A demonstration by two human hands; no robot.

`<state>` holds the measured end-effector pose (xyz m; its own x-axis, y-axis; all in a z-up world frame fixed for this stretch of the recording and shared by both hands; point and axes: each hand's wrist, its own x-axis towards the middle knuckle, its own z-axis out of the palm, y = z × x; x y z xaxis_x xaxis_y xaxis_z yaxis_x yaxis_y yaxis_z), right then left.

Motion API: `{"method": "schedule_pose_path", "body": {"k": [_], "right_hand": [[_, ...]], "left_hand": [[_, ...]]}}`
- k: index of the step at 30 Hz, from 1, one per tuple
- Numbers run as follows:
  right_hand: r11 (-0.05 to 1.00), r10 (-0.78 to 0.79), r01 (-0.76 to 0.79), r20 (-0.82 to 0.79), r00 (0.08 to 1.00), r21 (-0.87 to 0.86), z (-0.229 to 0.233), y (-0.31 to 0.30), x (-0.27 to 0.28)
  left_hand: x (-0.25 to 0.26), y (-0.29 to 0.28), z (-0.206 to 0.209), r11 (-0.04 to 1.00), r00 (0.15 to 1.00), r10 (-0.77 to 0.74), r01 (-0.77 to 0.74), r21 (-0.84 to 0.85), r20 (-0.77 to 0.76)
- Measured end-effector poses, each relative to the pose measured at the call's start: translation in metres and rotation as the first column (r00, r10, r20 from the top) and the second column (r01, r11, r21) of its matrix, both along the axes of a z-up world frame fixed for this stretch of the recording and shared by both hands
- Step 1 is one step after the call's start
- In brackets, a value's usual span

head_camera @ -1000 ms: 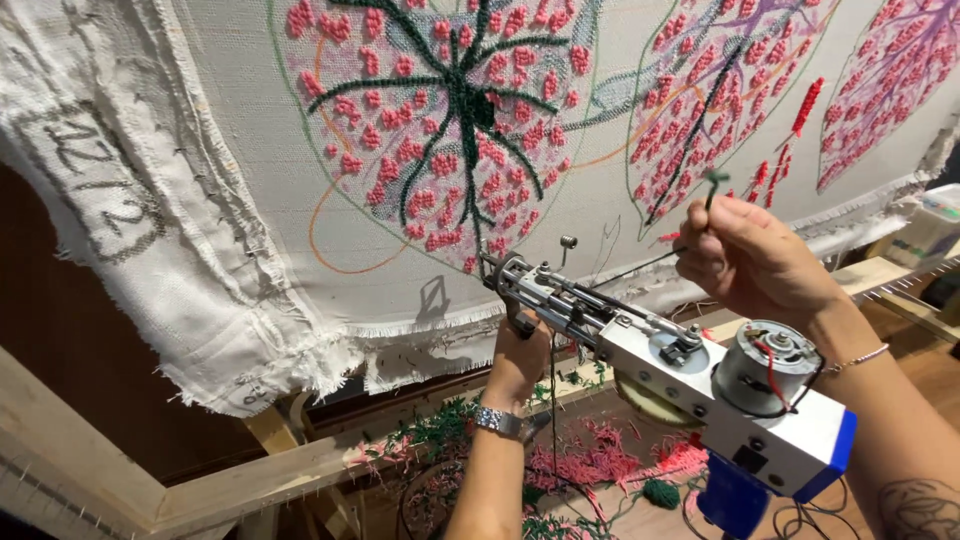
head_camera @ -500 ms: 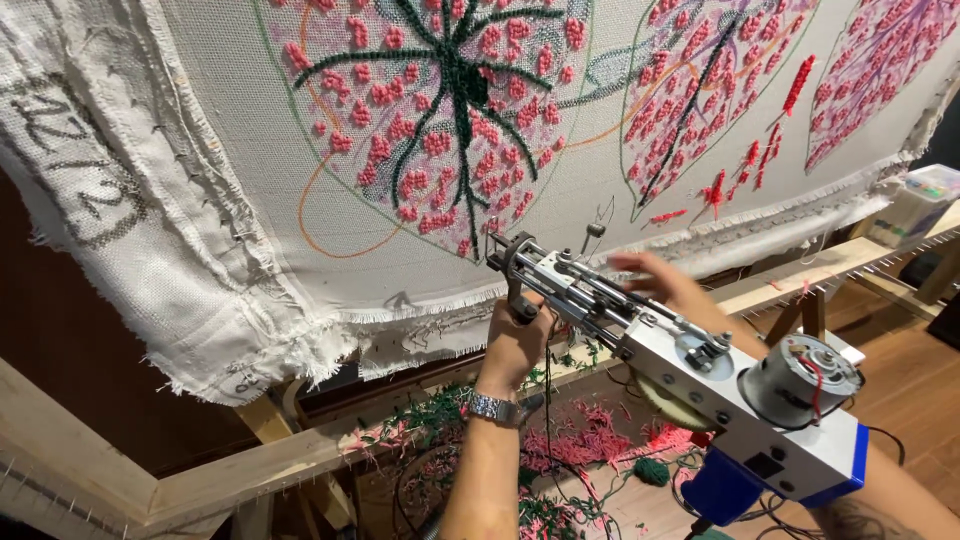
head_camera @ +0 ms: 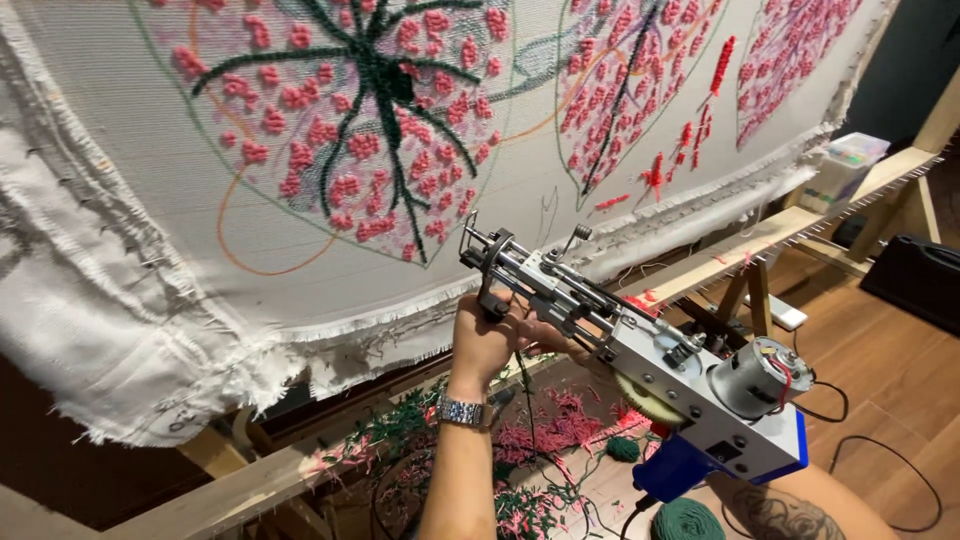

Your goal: Using a tufting gun to weave yarn into a rug on a vertical frame, including threading the gun.

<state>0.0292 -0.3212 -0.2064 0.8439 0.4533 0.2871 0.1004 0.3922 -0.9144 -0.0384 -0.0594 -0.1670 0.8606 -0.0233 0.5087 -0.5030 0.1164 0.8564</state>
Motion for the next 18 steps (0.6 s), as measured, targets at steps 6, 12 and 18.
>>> {"method": "schedule_pose_path", "body": {"k": [6,12,18], "right_hand": [[0.993,0.01,0.04,0.405,0.914,-0.115,0.02,-0.002,-0.029],[0.802,0.376,-0.267,-0.106,0.92,0.535,-0.01,-0.024,0.009],[0.943,-0.106,0.2,0.329,0.938,-0.267,0.004,0.017,0.008]], "left_hand": [[0.001,-0.001,0.001,0.998,0.993,0.013,-0.006,0.062,-0.119],[0.018,-0.002,-0.025,0.997,0.993,0.045,-0.052,0.06,0.105],[0.012,-0.012,-0.02,0.99,0.997,0.051,-0.043,0.136,-0.056]]}}
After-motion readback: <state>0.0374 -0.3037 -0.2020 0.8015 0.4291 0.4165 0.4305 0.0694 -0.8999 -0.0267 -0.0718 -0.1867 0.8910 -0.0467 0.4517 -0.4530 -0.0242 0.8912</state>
